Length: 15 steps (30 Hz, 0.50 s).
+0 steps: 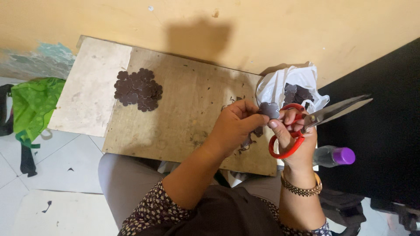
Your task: The person uses red-handled scissors to cut dark brown material into flower-like shapes. They hold the material with the left hand and cut with the right, placing finished pieces into a white bag on the table.
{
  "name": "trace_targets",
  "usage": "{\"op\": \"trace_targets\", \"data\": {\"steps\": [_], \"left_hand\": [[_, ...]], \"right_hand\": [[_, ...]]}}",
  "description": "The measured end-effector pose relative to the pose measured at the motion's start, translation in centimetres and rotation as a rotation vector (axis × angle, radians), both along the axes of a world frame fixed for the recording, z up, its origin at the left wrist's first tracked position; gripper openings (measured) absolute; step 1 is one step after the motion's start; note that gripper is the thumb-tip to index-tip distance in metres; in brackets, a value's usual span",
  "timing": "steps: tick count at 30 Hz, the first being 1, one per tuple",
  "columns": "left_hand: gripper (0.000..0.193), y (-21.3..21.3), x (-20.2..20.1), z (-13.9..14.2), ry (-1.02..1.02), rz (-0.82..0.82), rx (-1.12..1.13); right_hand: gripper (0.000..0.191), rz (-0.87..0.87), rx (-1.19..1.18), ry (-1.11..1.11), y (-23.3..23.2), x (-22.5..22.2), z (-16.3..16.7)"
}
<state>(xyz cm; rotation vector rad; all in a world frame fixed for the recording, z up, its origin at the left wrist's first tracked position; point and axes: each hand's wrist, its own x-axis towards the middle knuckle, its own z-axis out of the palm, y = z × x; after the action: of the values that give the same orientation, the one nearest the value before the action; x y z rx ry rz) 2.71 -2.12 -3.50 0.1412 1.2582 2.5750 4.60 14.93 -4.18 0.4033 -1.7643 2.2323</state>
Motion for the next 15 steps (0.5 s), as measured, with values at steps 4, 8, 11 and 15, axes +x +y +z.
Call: {"op": "trace_targets", "data": {"steps": [4, 8, 11, 15], "left_hand": [[0.012, -0.2, -0.5, 0.2, 0.04, -0.014, -0.016], [0.011, -0.7, -0.6, 0.2, 0.012, -0.041, -0.081], [0.011, -0.7, -0.7, 0.2, 0.04, -0.031, -0.096], [0.014, -0.7, -0.6, 0.2, 0.089, -0.009, -0.102]], "right_hand": [[0.029, 0.047, 0.095, -0.069, 1.2, -0.2, 0.4], [0.03, 0.087, 0.098, -0.037, 1.5, -0.3, 0.4], [0.031, 0.099, 0.125, 0.005, 1.3, -0.5, 0.4], [0.03, 0.056, 0.158, -0.059, 0.6, -0.4, 0.1]]}}
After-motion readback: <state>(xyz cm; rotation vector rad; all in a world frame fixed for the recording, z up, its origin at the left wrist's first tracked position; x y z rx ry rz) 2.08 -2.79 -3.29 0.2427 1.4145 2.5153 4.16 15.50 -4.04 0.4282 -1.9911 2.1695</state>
